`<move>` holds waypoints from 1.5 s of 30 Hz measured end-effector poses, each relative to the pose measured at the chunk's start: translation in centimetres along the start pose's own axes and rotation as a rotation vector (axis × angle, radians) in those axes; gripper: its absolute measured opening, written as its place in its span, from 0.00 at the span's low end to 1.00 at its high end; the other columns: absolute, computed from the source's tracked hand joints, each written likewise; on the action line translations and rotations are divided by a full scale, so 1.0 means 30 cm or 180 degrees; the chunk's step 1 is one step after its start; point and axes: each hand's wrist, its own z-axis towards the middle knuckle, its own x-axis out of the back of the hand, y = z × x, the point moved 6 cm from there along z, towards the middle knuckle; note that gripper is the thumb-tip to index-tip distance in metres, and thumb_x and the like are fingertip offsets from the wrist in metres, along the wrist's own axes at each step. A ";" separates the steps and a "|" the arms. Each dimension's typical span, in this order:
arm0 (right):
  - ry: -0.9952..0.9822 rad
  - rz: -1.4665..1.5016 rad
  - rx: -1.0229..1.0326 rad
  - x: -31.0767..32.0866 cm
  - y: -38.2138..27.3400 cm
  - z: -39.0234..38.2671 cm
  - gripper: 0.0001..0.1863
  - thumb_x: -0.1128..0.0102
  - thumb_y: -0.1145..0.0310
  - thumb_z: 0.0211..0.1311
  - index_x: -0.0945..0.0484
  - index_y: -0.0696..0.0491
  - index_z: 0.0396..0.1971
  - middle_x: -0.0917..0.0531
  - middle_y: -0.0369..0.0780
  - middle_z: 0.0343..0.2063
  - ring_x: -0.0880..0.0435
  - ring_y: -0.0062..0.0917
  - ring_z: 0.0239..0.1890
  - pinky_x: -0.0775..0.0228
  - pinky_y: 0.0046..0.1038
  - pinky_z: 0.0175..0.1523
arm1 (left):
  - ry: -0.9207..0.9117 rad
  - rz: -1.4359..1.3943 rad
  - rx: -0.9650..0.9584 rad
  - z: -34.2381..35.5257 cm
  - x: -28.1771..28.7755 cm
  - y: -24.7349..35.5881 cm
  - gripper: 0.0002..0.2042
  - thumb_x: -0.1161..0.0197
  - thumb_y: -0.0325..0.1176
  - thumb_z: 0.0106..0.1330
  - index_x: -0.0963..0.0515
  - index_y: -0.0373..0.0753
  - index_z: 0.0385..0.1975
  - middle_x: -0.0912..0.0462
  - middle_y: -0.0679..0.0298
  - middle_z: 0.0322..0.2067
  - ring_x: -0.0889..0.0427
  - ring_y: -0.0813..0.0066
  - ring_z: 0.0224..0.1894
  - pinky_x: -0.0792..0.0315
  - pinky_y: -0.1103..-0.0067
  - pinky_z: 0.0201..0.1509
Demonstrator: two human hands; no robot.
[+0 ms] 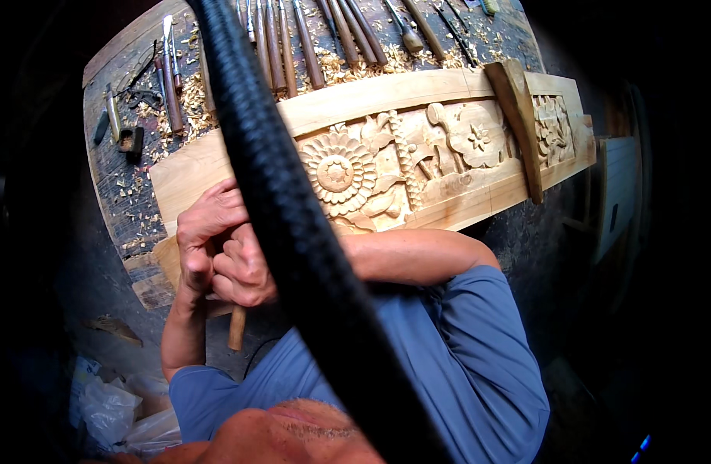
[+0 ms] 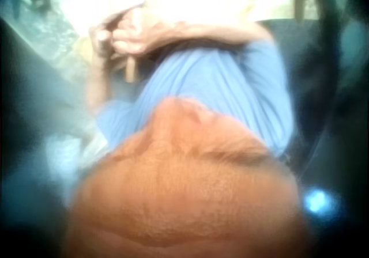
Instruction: The person carves a floral design into a wooden board using a chisel and a mallet. The person repeatedly strikes the chisel with the mallet to remove wood chips, following the lines of the design, and occasionally picks up different chisels from a row of tools on the workbench.
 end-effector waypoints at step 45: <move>0.0272 0.0123 -0.0712 0.239 0.106 0.173 0.22 0.37 0.45 0.64 0.28 0.48 0.24 0.23 0.36 0.22 0.22 0.25 0.21 0.29 0.28 0.28 | 0.1057 -0.0929 -0.0301 -0.056 0.043 -0.082 0.18 0.34 0.43 0.76 0.15 0.31 0.47 0.12 0.62 0.34 0.14 0.78 0.36 0.20 0.79 0.43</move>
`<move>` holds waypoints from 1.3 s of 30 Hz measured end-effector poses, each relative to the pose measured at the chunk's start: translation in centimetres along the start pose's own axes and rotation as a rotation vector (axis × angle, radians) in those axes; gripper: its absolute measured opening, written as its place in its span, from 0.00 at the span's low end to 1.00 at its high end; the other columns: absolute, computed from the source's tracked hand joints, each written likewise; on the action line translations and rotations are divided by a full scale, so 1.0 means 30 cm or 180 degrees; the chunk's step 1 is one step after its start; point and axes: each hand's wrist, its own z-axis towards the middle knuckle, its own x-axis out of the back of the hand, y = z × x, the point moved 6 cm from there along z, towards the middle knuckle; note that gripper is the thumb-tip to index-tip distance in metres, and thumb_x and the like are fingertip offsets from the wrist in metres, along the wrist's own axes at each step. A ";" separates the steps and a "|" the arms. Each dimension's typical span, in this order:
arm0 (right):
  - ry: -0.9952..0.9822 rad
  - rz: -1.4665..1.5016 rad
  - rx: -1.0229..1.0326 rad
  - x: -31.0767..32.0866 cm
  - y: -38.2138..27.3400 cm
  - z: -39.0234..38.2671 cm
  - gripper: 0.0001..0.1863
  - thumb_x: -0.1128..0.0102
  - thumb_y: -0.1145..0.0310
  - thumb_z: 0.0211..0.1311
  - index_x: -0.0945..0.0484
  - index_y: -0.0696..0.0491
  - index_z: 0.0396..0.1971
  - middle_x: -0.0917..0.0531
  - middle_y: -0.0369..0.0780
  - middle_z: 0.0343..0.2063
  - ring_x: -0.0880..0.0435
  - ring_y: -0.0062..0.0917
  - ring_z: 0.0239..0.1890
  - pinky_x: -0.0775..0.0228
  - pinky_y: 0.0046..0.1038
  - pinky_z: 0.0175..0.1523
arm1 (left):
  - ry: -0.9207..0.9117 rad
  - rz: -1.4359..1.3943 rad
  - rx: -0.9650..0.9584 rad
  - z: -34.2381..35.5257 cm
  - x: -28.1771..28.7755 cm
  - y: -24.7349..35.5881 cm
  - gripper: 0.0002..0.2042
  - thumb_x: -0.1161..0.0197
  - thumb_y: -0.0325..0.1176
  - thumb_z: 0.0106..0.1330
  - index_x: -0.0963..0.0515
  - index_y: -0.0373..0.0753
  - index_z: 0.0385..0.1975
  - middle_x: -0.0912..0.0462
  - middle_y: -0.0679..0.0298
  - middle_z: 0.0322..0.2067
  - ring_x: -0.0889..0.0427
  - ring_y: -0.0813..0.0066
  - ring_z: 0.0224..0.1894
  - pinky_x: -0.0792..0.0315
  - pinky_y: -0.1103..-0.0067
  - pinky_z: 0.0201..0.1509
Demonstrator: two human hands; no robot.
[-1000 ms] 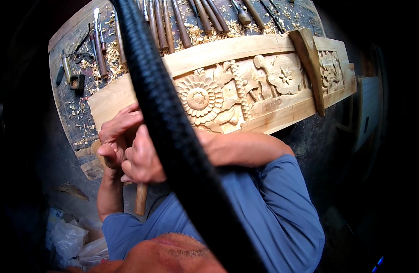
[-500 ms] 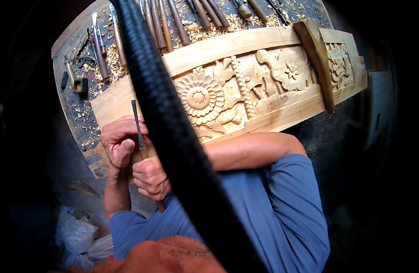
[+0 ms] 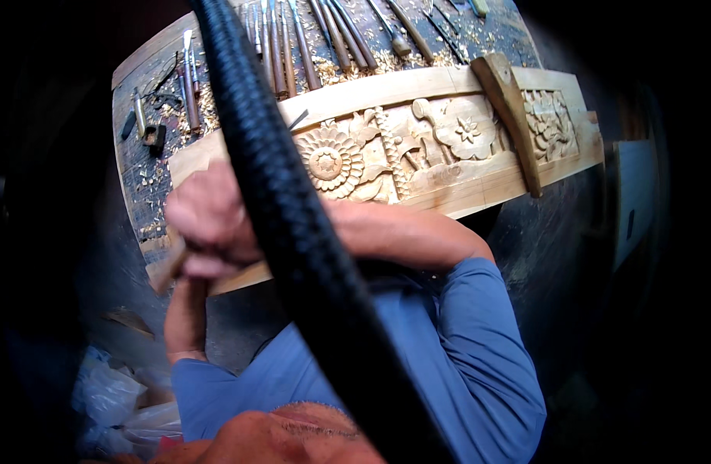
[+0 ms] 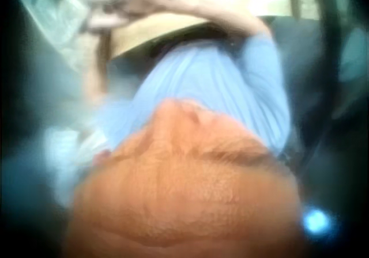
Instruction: The person carves a floral design into a wooden board using a chisel and a mallet. The person repeatedly strikes the chisel with the mallet to remove wood chips, following the lines of the design, and occasionally picks up different chisels from a row of tools on the workbench.
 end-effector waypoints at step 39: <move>0.1095 0.1680 -0.2781 -0.052 0.757 -0.101 0.08 0.37 0.65 0.76 0.13 0.52 0.38 0.08 0.36 0.34 0.09 0.22 0.32 0.17 0.25 0.39 | -0.0092 0.0852 0.0620 0.313 -0.061 -0.158 0.10 0.30 0.32 0.74 0.11 0.36 0.49 0.09 0.69 0.36 0.13 0.87 0.37 0.19 0.86 0.44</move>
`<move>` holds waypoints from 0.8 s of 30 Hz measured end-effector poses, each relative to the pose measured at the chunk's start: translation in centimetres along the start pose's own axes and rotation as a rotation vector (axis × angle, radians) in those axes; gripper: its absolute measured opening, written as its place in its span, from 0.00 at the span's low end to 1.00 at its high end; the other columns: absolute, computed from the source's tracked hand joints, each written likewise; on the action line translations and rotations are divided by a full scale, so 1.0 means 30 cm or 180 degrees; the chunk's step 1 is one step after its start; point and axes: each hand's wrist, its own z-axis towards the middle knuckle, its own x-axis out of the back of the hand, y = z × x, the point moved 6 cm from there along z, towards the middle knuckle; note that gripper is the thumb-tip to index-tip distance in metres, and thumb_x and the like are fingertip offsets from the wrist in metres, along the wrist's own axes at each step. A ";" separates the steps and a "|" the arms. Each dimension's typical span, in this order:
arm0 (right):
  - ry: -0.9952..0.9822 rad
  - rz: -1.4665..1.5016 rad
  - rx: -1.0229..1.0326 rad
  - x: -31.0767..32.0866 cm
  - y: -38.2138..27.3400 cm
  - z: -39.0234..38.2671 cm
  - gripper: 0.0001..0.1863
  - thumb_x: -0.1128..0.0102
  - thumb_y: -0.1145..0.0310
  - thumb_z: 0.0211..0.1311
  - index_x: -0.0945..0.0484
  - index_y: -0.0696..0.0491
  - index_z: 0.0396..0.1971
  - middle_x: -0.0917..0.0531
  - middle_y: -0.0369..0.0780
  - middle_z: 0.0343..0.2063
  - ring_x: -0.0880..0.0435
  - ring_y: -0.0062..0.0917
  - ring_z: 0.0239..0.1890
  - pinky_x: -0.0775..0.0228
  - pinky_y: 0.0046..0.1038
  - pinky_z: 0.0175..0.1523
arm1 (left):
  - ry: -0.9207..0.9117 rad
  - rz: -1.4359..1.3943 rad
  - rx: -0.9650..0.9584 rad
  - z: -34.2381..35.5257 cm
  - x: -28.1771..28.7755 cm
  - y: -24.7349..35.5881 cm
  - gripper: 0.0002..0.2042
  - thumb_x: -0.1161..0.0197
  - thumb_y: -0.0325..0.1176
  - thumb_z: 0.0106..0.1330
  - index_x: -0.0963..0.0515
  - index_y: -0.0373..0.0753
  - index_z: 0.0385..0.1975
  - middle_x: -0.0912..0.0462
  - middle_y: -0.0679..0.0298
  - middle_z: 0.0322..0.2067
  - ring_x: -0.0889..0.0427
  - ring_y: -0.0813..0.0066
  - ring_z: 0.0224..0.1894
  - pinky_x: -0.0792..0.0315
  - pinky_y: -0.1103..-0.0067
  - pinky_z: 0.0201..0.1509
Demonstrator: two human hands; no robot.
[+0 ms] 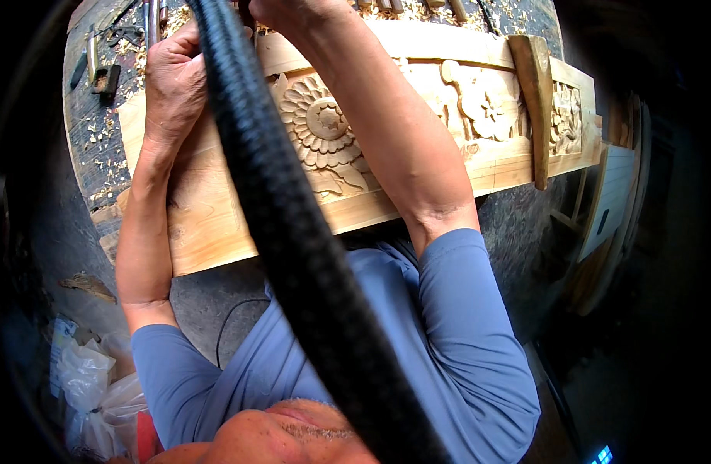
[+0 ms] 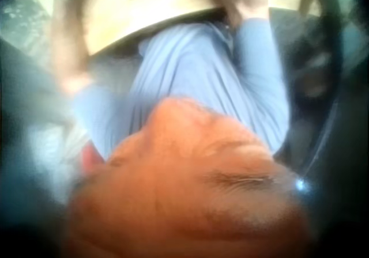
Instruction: The person carves a floral design into a wooden board using a chisel and a mallet. The person repeatedly strikes the chisel with the mallet to remove wood chips, following the lines of the design, and occasionally picks up different chisels from a row of tools on the workbench.
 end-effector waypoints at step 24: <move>0.0061 -0.0050 -0.0082 -0.013 0.064 -0.006 0.08 0.36 0.65 0.76 0.13 0.51 0.40 0.08 0.37 0.36 0.10 0.23 0.35 0.17 0.26 0.42 | 0.0154 -0.0253 0.0286 -0.005 -0.058 0.077 0.11 0.35 0.22 0.73 0.14 0.31 0.52 0.10 0.67 0.44 0.17 0.83 0.45 0.24 0.83 0.53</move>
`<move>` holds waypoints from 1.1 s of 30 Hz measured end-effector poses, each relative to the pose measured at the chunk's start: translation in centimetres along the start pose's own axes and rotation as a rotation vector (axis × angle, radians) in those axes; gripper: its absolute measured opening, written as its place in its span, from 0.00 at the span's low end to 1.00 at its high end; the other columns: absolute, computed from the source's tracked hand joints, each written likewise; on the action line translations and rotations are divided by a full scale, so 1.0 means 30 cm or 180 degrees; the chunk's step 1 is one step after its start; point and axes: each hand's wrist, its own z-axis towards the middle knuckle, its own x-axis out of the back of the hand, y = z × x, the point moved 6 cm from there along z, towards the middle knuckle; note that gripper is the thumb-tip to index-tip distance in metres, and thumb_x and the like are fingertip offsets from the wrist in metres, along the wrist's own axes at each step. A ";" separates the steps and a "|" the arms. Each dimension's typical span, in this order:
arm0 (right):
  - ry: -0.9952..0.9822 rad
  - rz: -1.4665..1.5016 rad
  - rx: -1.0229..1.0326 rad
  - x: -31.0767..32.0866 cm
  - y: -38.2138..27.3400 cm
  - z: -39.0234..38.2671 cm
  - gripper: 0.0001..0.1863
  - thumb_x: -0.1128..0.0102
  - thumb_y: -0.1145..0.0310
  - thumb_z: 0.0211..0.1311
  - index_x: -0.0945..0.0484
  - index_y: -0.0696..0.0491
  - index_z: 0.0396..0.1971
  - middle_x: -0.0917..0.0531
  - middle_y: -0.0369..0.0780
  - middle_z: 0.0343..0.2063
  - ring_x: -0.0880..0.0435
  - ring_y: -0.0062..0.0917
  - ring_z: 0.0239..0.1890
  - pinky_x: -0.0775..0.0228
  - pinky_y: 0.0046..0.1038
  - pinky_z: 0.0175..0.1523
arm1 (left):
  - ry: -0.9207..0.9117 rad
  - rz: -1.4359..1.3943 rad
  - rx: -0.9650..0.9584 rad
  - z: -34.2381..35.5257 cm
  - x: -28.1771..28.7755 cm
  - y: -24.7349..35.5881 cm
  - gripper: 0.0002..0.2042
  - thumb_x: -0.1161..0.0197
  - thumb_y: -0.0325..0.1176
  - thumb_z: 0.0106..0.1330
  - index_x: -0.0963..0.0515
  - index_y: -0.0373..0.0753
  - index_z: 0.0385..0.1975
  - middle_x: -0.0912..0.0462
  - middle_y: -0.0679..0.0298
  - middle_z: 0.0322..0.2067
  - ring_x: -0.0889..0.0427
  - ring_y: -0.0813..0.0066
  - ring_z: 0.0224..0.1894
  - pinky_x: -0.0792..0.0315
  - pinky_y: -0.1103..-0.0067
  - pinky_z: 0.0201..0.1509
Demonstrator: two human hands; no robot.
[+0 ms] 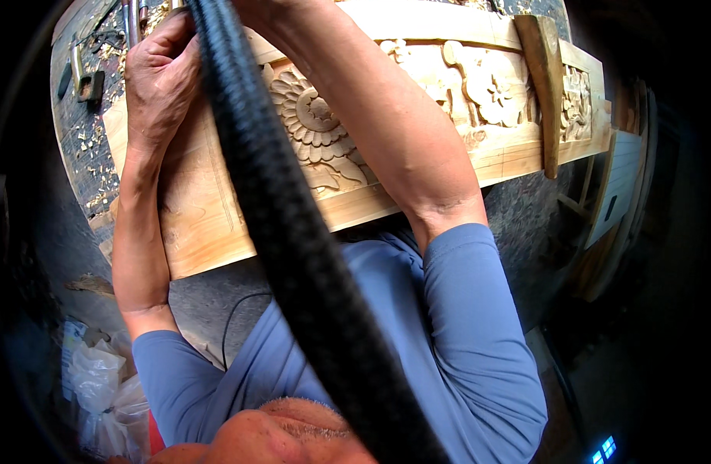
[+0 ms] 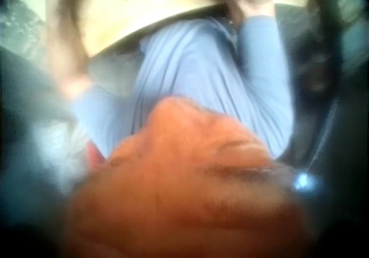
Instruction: The person carves a floral design into a wooden board using a chisel and a mallet. The person repeatedly strikes the chisel with the mallet to remove wood chips, following the lines of the design, and occasionally picks up different chisels from a row of tools on the workbench.
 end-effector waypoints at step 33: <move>0.0021 -0.0004 -0.0008 0.011 0.005 -0.015 0.07 0.35 0.64 0.75 0.13 0.51 0.42 0.09 0.38 0.38 0.10 0.25 0.39 0.18 0.28 0.46 | -0.0062 -0.0134 -0.0337 0.008 0.002 0.007 0.09 0.34 0.22 0.73 0.13 0.30 0.49 0.11 0.66 0.44 0.17 0.81 0.48 0.25 0.80 0.58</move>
